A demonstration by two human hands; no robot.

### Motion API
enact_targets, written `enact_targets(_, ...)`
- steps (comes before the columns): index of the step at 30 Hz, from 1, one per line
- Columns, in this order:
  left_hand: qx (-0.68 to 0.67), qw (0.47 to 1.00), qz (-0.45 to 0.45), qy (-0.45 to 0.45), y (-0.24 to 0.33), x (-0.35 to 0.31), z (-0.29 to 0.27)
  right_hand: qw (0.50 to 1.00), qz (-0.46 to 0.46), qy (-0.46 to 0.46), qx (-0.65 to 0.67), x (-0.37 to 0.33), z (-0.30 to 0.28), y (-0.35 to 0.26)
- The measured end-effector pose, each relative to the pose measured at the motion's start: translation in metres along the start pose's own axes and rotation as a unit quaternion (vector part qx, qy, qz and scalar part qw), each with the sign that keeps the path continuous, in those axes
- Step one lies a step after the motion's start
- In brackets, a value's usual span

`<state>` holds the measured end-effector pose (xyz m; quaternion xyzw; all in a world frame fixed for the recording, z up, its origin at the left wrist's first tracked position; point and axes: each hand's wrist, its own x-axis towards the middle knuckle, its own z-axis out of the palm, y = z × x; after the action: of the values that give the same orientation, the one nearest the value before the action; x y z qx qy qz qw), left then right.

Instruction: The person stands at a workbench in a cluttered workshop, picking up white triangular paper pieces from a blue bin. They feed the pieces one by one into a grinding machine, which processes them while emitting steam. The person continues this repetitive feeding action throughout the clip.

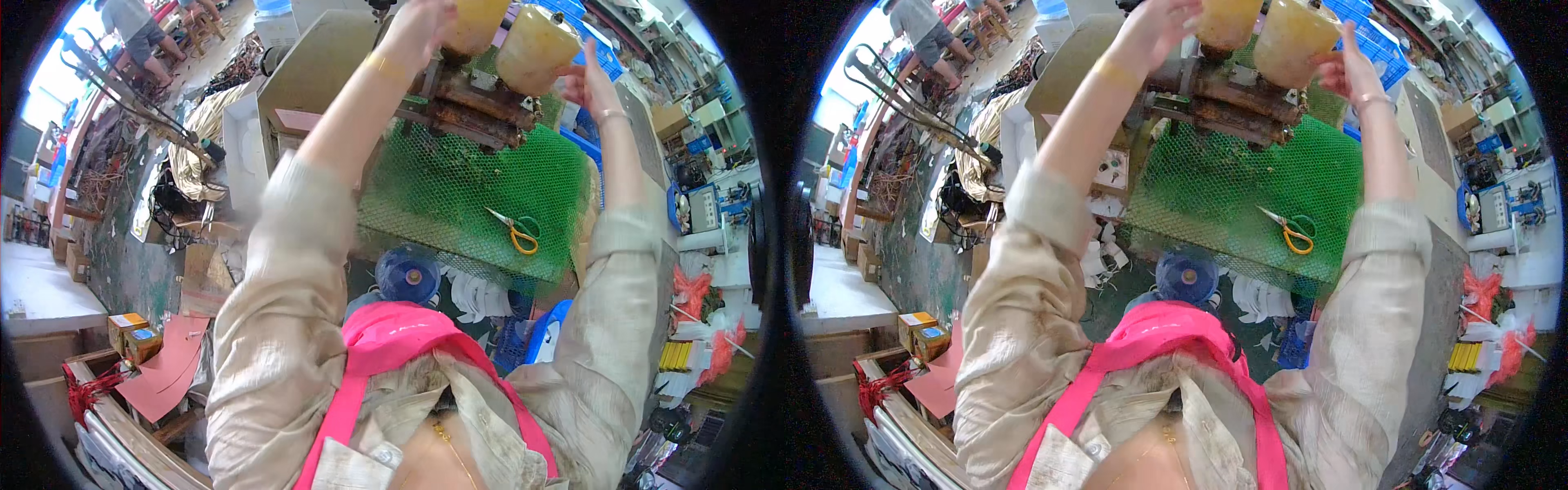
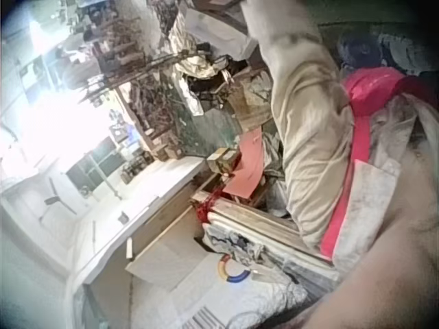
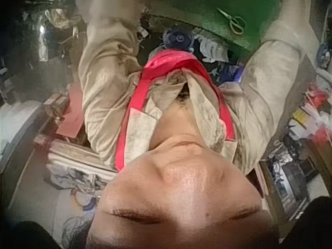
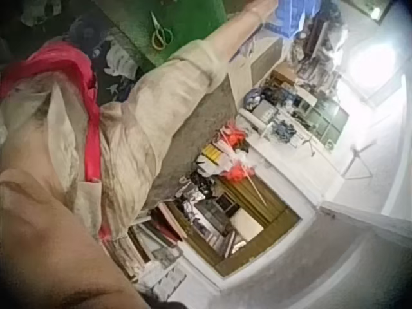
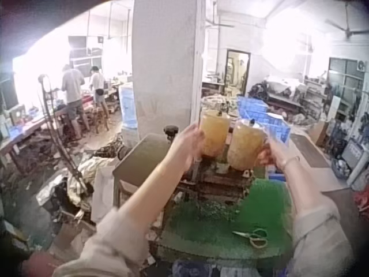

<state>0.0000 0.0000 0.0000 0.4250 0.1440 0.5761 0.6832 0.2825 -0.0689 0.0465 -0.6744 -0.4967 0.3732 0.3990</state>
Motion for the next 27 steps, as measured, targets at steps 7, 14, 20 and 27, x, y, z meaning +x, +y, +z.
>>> enact_targets(7,-0.007,0.877,-0.284,0.387,-0.091,-0.304,-0.172,0.985,0.094,-0.121,0.084,-0.120,0.043,0.160)
enact_targets(14,-0.201,0.845,-0.279,0.409,-0.155,-0.269,-0.234,0.951,0.161,-0.210,0.158,-0.185,0.112,0.232)
enact_targets(20,-0.199,0.823,-0.280,0.452,-0.149,-0.246,-0.232,0.957,0.178,-0.183,0.141,-0.217,0.108,0.256)
enact_targets(27,-0.090,0.851,-0.280,0.436,-0.159,-0.247,-0.245,0.960,0.196,-0.154,0.126,-0.250,0.091,0.291)
